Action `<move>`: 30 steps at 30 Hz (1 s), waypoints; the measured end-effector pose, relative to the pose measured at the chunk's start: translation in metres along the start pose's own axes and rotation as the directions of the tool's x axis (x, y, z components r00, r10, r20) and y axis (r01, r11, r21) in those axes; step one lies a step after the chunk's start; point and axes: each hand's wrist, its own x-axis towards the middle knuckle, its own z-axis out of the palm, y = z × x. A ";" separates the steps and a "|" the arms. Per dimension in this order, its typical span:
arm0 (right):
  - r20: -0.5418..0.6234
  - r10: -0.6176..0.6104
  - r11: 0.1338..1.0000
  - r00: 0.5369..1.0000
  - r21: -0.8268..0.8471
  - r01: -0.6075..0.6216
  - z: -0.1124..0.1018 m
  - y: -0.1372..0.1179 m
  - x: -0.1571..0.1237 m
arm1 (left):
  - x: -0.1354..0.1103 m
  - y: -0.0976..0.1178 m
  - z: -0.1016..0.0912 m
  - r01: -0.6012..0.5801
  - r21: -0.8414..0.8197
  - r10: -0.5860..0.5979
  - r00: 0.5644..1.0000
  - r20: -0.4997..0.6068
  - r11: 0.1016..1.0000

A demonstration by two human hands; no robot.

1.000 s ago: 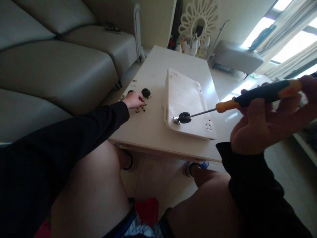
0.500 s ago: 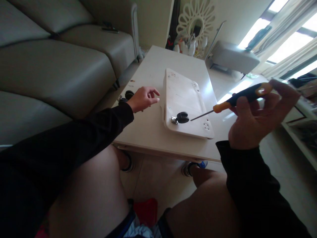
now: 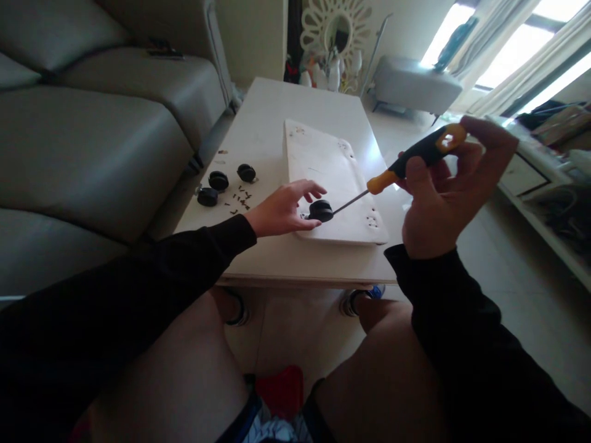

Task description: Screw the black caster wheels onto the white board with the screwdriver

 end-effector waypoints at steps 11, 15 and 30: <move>-0.013 -0.098 0.995 0.995 -0.020 0.098 0.015 0.000 -0.004 | 0.012 0.002 0.000 -0.269 0.117 0.233 0.938 0.255 0.956; -0.037 -0.081 0.996 0.996 -0.033 0.080 0.018 -0.002 -0.005 | 0.013 -0.002 -0.003 -0.268 0.166 0.218 0.939 0.268 0.949; 0.013 0.072 0.977 0.997 0.199 -0.074 0.021 -0.018 -0.009 | 0.015 -0.007 -0.026 -0.180 0.271 0.128 0.972 0.198 0.946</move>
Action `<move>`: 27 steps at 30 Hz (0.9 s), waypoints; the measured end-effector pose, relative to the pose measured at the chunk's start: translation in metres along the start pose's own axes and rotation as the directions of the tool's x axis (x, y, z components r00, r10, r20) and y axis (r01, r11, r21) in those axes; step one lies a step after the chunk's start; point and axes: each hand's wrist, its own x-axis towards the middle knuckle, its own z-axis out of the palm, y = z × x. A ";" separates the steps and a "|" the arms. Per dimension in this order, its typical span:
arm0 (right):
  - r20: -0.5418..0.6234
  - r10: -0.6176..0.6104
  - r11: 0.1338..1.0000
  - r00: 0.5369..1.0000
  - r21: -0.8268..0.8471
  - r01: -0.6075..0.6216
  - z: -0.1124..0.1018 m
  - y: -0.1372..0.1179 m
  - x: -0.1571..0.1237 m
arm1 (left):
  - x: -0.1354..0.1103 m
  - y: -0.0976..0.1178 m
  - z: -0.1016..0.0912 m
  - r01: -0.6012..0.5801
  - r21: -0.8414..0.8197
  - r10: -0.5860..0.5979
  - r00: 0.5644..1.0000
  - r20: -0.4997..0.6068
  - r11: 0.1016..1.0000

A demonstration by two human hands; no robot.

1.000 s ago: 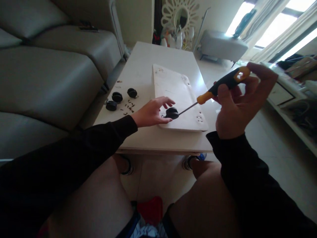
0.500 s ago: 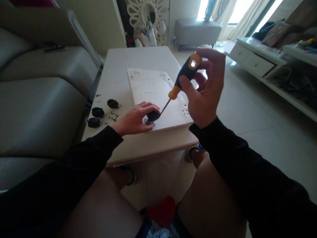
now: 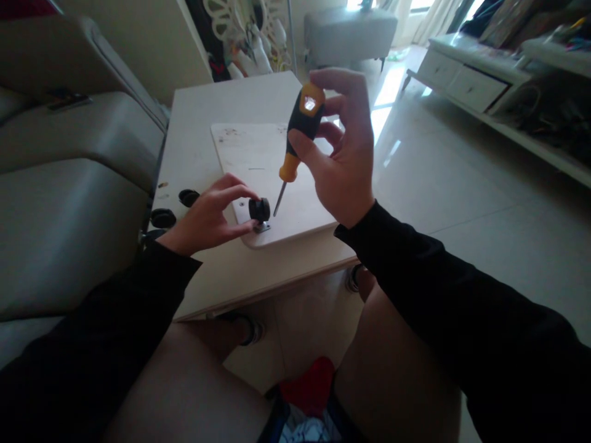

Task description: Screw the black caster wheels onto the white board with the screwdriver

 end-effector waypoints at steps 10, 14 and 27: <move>0.043 0.009 0.991 0.999 -0.137 -0.003 0.002 0.024 -0.002 | -0.006 0.003 -0.008 0.083 -0.032 -0.083 0.997 0.012 0.996; 0.038 0.028 0.991 0.999 -0.133 -0.023 0.001 0.019 -0.004 | -0.007 0.007 -0.009 0.163 0.000 -0.163 0.987 -0.011 0.987; 0.019 -0.063 0.992 0.998 -0.111 0.064 0.010 0.031 -0.003 | -0.011 0.011 -0.008 0.215 -0.085 -0.213 0.977 0.026 0.973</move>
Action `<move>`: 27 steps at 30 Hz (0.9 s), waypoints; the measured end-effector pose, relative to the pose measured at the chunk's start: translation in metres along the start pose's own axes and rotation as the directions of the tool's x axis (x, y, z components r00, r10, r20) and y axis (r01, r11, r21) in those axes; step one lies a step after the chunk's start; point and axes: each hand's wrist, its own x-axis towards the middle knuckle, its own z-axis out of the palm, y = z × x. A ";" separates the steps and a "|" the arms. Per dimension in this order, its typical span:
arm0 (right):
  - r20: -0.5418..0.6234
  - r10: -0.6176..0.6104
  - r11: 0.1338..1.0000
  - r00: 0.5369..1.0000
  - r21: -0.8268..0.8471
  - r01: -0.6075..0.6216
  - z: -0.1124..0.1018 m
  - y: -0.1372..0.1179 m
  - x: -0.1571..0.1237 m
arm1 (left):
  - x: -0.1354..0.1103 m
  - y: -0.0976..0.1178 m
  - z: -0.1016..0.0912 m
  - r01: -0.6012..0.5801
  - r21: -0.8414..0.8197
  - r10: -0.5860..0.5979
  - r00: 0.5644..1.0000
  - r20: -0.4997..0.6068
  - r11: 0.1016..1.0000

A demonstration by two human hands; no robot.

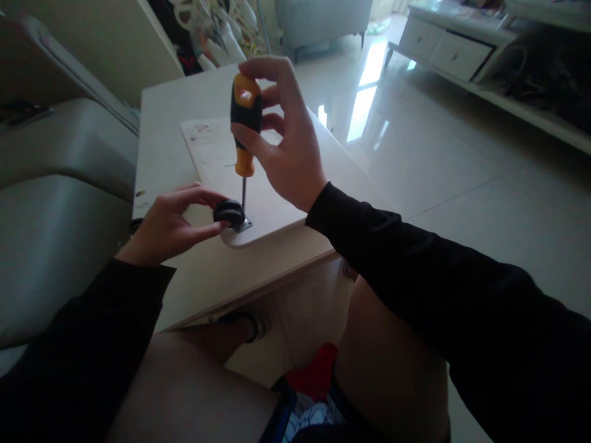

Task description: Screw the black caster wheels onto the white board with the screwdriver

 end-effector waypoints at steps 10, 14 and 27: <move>-0.033 -0.107 0.994 0.994 -0.014 0.106 0.016 0.037 0.005 | -0.006 -0.019 -0.003 0.058 -0.082 -0.056 0.998 0.032 0.995; 0.032 -0.007 1.000 0.999 -0.024 0.008 0.016 0.038 0.006 | -0.008 -0.020 -0.003 0.030 -0.094 -0.028 0.999 0.021 0.995; 0.022 0.007 0.999 1.000 -0.048 -0.006 0.017 0.064 0.011 | -0.008 -0.020 -0.002 0.089 -0.105 -0.090 0.996 -0.004 0.991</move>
